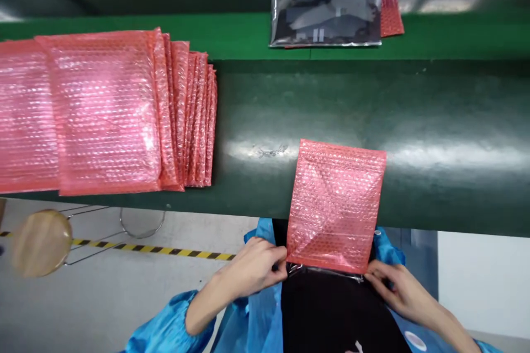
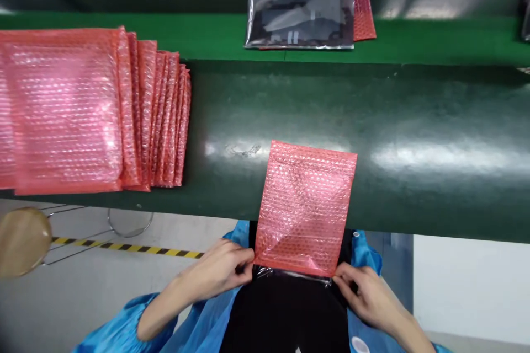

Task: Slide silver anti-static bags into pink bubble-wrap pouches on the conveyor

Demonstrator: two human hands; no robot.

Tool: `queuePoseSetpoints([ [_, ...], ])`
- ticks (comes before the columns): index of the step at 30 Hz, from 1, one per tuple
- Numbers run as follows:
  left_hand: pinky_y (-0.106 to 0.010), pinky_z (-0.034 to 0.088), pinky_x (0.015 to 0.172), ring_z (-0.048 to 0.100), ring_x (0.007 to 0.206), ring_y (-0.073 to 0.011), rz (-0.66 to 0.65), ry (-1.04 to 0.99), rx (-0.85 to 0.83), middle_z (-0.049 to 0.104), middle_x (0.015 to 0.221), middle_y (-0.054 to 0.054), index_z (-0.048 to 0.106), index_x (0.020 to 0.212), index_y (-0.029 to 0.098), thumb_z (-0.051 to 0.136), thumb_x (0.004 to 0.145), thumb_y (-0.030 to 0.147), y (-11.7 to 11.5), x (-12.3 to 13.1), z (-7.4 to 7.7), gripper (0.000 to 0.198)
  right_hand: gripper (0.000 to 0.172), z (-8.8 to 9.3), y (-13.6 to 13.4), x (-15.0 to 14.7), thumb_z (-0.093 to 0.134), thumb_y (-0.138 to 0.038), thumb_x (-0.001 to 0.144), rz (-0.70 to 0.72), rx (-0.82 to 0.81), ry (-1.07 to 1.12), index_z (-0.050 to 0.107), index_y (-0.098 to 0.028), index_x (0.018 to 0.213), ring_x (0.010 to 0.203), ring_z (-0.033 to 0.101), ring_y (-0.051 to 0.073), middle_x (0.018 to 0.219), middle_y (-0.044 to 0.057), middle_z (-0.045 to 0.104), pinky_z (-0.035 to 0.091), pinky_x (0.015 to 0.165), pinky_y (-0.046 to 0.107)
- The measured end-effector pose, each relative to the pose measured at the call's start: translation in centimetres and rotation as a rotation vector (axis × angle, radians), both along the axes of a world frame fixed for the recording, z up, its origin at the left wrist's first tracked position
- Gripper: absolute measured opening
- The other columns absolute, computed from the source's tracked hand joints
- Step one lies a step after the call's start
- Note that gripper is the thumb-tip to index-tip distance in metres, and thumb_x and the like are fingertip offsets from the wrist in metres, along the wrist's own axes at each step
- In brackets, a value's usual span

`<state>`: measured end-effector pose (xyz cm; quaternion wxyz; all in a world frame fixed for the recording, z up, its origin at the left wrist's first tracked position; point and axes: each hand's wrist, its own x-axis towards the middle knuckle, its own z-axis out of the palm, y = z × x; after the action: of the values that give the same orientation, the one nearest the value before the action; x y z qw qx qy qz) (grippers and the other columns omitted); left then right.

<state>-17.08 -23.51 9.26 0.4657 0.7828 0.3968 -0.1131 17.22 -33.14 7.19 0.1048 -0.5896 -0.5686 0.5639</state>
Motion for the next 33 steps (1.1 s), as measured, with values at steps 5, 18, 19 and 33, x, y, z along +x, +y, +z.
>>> queuePoseSetpoints([
  [5, -0.021, 0.041, 0.056, 0.052, 0.052, -0.0076, 0.666, -0.434, -0.291, 0.055, 0.053, 0.004, 0.059, 0.06, 0.017, 0.072, 0.078, 0.022, 7.8, -0.1, 3.8, 0.023, 0.041, 4.7, 12.2, 1.7, 0.051, -0.057, 0.101, 0.075, 0.02, 0.124, 0.068, -0.025, 0.083, 0.067, 0.066, 0.019, 0.075, 0.003, 0.07, 0.054, 0.062, 0.031],
  [18, -0.047, 0.059, 0.094, 0.066, 0.112, -0.0251, 1.075, -0.871, 0.159, 0.063, 0.132, -0.011, 0.061, 0.132, 0.017, 0.067, 0.099, 0.039, 22.6, 1.0, 15.0, 0.041, 0.037, 16.8, 31.9, -2.0, 0.077, -0.056, 0.079, -0.347, 0.588, 0.462, 0.064, -0.022, 0.077, 0.059, 0.07, 0.019, 0.073, 0.007, 0.074, 0.047, 0.049, 0.026],
  [19, -0.046, 0.059, 0.093, 0.067, 0.111, -0.0248, 1.076, -0.894, 0.145, 0.064, 0.131, -0.011, 0.062, 0.131, 0.017, 0.066, 0.099, 0.04, 22.7, 1.3, 15.0, 0.04, 0.033, 16.6, 32.1, -2.4, 0.077, -0.054, 0.08, -0.344, 0.595, 0.509, 0.065, -0.023, 0.08, 0.065, 0.072, 0.021, 0.077, 0.007, 0.075, 0.052, 0.053, 0.027],
  [33, -0.032, 0.057, 0.083, 0.072, 0.076, -0.0192, 1.088, -0.943, -0.407, 0.076, 0.079, -0.008, 0.073, 0.08, 0.012, 0.081, 0.078, 0.034, 17.1, 5.3, 6.7, 0.023, 0.02, 4.2, 23.9, -11.5, 0.063, -0.012, 0.096, 0.443, 1.81, 0.248, 0.071, -0.021, 0.113, 0.077, 0.075, 0.02, 0.089, 0.008, 0.077, 0.06, 0.072, 0.028],
])
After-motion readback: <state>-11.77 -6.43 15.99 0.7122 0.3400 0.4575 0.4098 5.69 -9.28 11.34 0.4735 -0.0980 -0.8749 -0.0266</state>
